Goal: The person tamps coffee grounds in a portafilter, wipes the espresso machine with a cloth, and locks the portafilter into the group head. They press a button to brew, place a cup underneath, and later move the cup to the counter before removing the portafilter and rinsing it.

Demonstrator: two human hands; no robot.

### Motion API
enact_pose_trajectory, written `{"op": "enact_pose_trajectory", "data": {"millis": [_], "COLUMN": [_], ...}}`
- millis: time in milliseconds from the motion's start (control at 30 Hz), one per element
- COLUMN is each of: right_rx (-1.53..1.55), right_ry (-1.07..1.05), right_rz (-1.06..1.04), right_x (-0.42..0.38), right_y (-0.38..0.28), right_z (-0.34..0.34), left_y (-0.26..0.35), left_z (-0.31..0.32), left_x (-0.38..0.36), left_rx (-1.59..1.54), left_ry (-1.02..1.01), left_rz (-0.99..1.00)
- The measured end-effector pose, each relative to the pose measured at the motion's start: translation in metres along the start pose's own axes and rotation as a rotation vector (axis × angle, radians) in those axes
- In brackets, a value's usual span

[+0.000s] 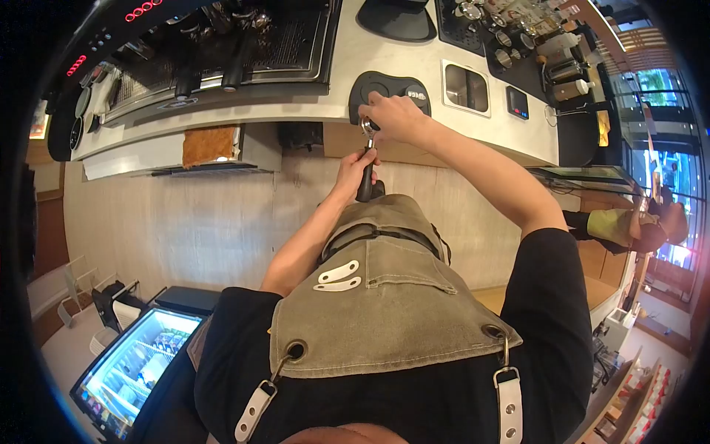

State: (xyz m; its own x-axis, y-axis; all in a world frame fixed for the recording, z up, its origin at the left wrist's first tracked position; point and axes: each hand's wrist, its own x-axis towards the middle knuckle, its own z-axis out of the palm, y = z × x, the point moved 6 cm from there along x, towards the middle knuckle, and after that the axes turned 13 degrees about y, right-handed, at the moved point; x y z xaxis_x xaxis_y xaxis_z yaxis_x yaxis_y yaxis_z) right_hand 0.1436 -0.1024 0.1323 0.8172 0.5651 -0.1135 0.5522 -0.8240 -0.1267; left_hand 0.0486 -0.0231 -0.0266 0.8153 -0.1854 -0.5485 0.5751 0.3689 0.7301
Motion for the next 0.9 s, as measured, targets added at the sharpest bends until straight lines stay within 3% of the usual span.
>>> {"op": "enact_pose_trajectory", "data": {"millis": [67,100,300,400,500,567,667,767,867,900], "right_rx": [0.101,0.140,0.206,0.146,0.199,0.233,0.318,0.609,0.324,0.318], "right_ry": [0.163,0.138,0.441,0.443,0.400,0.565,0.874,1.074,1.175,1.126], "right_rz": [0.037,0.055,0.124,0.279,0.291,0.323,0.461,0.575,0.308,0.392], "right_x": [0.007,-0.020,0.005,0.025,0.043,0.028,-0.029,-0.092,-0.117,-0.122], "right_y": [0.003,-0.004,0.035,0.052,0.080,0.078,0.051,0.005,-0.073,-0.078], "right_z": [-0.012,-0.020,-0.068,-0.053,0.021,0.019,-0.021,-0.011,-0.006,0.003], "left_y": [0.002,-0.016,0.000,0.011,0.017,0.026,0.040,0.050,0.040,0.033], "left_z": [-0.004,0.009,-0.004,-0.013,-0.022,-0.026,-0.029,-0.025,-0.016,-0.013], "left_x": [0.015,-0.018,-0.004,-0.017,-0.033,-0.049,-0.070,-0.091,-0.108,-0.115], "left_rx": [-0.008,-0.034,0.144,0.215,0.237,0.201,0.217,0.271,0.347,0.423], "left_ry": [-0.009,-0.014,-0.057,-0.077,-0.098,-0.114,-0.146,-0.157,-0.214,-0.191], "left_rz": [-0.029,-0.078,0.021,0.080,0.117,0.127,0.159,0.155,0.133,0.138]}}
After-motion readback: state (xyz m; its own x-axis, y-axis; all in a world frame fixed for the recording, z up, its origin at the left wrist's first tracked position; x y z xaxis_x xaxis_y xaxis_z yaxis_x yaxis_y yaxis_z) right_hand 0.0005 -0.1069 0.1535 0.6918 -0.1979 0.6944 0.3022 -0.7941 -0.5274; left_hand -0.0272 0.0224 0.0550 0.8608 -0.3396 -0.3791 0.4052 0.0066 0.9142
